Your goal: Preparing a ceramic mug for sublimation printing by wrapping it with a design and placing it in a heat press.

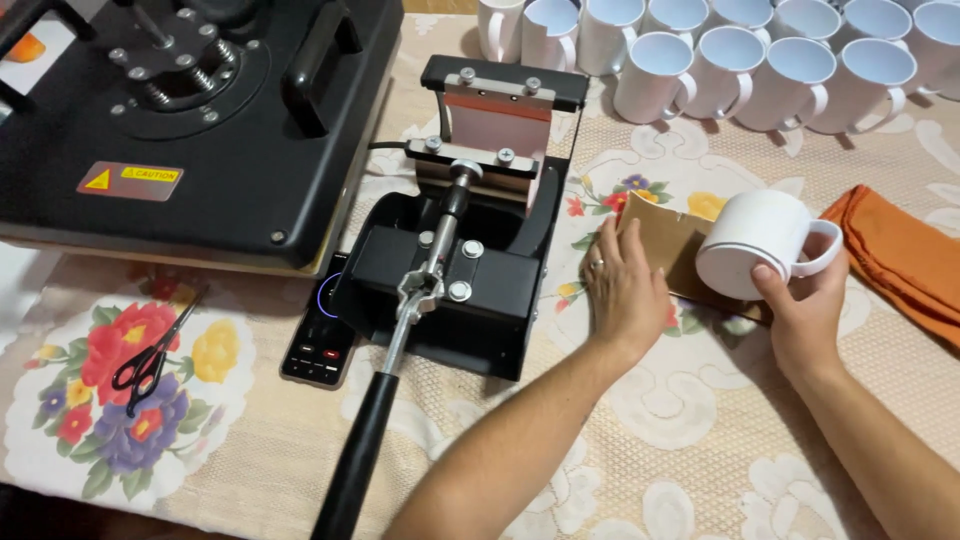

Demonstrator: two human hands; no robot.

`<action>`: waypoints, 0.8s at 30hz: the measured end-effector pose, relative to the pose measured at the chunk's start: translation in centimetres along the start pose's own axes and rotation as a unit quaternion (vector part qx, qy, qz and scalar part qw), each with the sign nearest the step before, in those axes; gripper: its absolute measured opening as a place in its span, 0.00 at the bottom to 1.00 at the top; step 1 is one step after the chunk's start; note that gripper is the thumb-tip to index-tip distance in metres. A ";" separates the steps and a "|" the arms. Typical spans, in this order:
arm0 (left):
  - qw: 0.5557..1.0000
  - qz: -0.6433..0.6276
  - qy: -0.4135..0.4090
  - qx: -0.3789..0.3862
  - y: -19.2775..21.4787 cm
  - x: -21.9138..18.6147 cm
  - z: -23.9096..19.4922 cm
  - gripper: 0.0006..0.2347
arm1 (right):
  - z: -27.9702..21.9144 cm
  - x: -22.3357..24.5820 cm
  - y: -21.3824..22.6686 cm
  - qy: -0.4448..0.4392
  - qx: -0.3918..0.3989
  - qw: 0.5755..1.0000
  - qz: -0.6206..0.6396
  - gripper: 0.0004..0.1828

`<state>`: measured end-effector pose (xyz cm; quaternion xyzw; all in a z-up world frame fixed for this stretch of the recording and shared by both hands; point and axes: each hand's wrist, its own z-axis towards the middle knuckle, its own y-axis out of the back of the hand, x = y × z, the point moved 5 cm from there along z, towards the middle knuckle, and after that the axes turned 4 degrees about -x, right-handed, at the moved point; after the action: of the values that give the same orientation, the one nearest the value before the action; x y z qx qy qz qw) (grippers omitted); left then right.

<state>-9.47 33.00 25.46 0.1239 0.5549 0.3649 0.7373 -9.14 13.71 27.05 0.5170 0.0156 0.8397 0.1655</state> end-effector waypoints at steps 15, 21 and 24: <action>0.998 -0.048 -0.026 -0.042 -0.2 1.5 0.3 0.16 | -0.4 -2.5 3.2 -0.103 0.032 0.993 0.050 0.59; 0.960 0.164 -0.183 -0.133 -1.2 0.8 1.2 0.02 | 1.2 -0.9 2.7 -0.158 0.067 0.985 -0.023 0.59; 0.926 0.235 -0.258 -0.140 -3.1 0.9 1.3 0.06 | 1.3 -1.5 2.8 -0.157 0.075 0.984 -0.044 0.59</action>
<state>-6.94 31.71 23.42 0.2362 0.2433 0.5571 0.7580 -8.13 10.46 26.93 0.6524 0.0747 0.7364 0.1631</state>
